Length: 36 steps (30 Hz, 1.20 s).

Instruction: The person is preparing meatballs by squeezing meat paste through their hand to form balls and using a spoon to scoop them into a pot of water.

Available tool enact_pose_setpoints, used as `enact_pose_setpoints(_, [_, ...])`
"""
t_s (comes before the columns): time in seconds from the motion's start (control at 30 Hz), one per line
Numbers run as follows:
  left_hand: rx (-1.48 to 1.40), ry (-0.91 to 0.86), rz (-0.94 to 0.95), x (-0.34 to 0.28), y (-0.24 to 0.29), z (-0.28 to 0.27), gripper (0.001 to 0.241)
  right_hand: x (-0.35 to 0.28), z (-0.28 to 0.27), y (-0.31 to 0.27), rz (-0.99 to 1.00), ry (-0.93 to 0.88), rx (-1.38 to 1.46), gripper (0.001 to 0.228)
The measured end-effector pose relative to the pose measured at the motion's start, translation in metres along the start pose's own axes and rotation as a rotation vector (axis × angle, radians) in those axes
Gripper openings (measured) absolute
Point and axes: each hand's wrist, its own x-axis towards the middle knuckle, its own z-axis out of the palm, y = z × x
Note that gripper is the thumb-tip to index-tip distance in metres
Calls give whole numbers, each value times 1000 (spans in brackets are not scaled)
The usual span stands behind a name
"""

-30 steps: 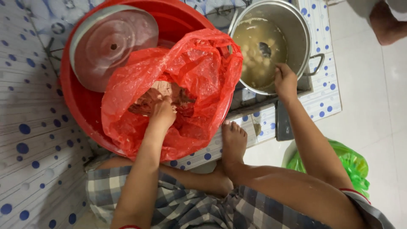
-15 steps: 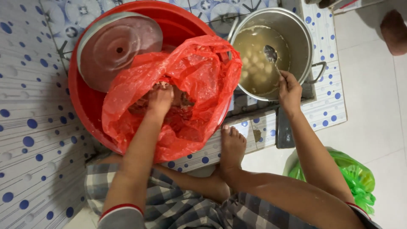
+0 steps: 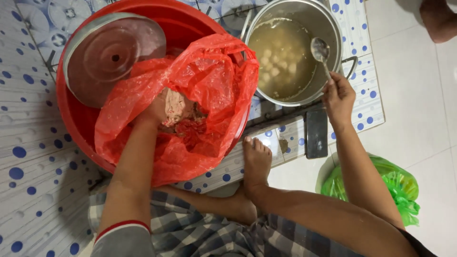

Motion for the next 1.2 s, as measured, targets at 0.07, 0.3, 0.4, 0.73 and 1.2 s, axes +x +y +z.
enact_pose_setpoints(0.07, [-194,-16,-24,9,6,-15,62,-2,-8,0,-15,21,-27,23])
enact_pose_setpoints(0.3, [-872,-168,-124,10,28,-25,57,-17,-41,15,12,77,-96,23])
enact_pose_setpoints(0.4, [-1161,-226,-167,28,25,-13,57,-22,-47,15,12,94,-125,21])
enact_pose_setpoints(0.73, [-2049,-382,-378,55,-34,79,65,-17,-44,7,-10,89,-91,22])
enact_pose_setpoints(1.2, [-1091,-39,229,-60,62,-124,37,-18,-14,-25,15,37,39,23])
